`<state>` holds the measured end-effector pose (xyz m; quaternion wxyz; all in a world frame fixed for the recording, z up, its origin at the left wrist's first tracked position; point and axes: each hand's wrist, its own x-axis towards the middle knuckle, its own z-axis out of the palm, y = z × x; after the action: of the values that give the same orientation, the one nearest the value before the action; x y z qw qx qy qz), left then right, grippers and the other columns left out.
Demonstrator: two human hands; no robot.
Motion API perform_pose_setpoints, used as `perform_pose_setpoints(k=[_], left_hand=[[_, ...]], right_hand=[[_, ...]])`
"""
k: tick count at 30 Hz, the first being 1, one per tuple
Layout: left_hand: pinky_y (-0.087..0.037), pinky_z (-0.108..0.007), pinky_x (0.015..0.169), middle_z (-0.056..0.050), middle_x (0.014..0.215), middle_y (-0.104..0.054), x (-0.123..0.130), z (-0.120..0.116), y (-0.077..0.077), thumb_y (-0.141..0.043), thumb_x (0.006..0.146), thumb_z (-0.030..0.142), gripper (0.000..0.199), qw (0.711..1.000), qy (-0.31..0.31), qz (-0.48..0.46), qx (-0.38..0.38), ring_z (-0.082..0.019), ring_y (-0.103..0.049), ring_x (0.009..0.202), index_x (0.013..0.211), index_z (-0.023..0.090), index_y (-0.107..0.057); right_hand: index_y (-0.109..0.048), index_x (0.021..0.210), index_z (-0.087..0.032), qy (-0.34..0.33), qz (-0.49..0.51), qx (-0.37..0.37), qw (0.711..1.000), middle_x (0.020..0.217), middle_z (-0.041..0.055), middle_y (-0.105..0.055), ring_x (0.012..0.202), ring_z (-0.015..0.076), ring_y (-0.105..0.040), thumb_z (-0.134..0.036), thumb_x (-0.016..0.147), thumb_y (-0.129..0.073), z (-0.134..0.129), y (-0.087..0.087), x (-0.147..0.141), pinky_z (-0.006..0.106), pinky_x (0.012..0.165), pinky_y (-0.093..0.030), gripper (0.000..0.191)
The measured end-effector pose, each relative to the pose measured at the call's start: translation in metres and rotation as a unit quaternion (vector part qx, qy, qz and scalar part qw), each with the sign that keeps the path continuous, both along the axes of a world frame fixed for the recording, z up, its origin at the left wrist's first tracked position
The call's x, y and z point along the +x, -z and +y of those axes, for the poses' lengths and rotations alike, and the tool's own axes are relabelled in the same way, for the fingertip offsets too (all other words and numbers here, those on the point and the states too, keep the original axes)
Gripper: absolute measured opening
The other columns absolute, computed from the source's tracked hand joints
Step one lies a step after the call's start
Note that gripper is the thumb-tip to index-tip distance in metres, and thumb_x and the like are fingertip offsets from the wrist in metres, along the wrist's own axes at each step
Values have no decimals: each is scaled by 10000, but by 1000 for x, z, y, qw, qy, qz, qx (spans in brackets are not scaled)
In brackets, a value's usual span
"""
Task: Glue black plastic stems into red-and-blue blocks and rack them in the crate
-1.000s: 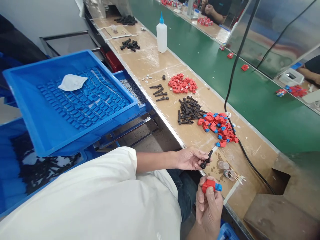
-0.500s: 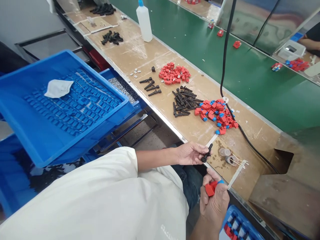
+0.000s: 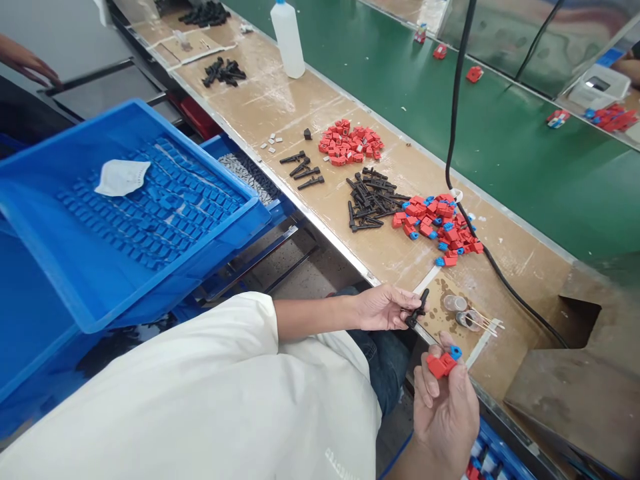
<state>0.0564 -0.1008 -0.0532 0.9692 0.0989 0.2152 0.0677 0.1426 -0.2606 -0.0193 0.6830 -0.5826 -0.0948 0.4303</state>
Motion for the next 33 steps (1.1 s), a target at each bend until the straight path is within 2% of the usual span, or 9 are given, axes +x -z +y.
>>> perform_pose_setpoints(k=[4, 6, 9, 14, 17, 22, 29, 33], left_hand=[[-307, -142, 445, -5, 672, -611, -1, -4, -6, -880, 637, 211, 297, 997, -18, 7, 72, -12, -443, 493, 793, 60, -678], [-305, -147, 438, 25, 603, -578, -2, -7, -9, -922, 584, 319, 398, 993, -7, 3, 116, -20, -457, 486, 774, 78, -668], [-320, -154, 436, 50, 533, -550, -3, -9, -14, -918, 565, 452, 479, 984, 21, 3, 175, -25, -453, 451, 743, 108, -637], [-339, -158, 431, 65, 514, -549, -3, -9, -17, -897, 556, 535, 533, 974, 29, 8, 222, -20, -447, 419, 717, 129, -592], [-333, -166, 421, 70, 506, -542, -2, -8, -19, -889, 539, 574, 564, 969, 29, 14, 246, -20, -437, 412, 705, 132, -581], [-337, -175, 412, 66, 513, -539, -2, -6, -20, -836, 581, 649, 596, 946, 17, 8, 323, -29, -451, 408, 676, 148, -527], [-369, -173, 404, 71, 522, -530, -5, -4, -23, -773, 656, 682, 586, 917, -10, -2, 398, -39, -468, 394, 743, 151, -540], [-393, -178, 405, 65, 520, -538, -5, -2, -25, -749, 670, 700, 590, 905, 0, -5, 426, -48, -486, 388, 738, 159, -524]], right_hand=[[-625, 1289, -192, -15, -107, -37, 993, 727, -22, -507, 568, 78, -454, -471, 866, -697, -2, 2, -5, 189, 453, -379, 512], [-602, 1333, -205, 1, -144, -58, 988, 772, -20, -522, 556, 69, -477, -468, 846, -722, -1, 3, -8, 190, 450, -388, 567], [-627, 1304, -215, 30, -161, -66, 984, 880, 4, -575, 526, 53, -491, -451, 798, -771, 1, 3, -10, 188, 417, -378, 577], [-643, 1307, -164, 45, -163, -66, 983, 700, -13, -599, 497, 71, -481, -461, 803, -769, 2, 4, -13, 193, 417, -370, 599], [-664, 1289, -159, 42, -209, -72, 974, 722, -2, -598, 527, 80, -500, -437, 822, -759, 0, 4, -14, 215, 447, -393, 551], [-634, 1338, -212, 21, -336, -79, 938, 907, 44, -627, 585, 97, -544, -377, 899, -684, -4, 3, -18, 252, 493, -460, 472], [-583, 1396, -274, 14, -485, -38, 873, 910, 62, -607, 577, 125, -571, -291, 955, -606, 0, 7, -25, 279, 496, -497, 442], [-546, 1426, -307, -7, -538, -22, 843, 891, 45, -596, 568, 114, -569, -236, 959, -592, 1, 12, -22, 269, 506, -505, 474]])
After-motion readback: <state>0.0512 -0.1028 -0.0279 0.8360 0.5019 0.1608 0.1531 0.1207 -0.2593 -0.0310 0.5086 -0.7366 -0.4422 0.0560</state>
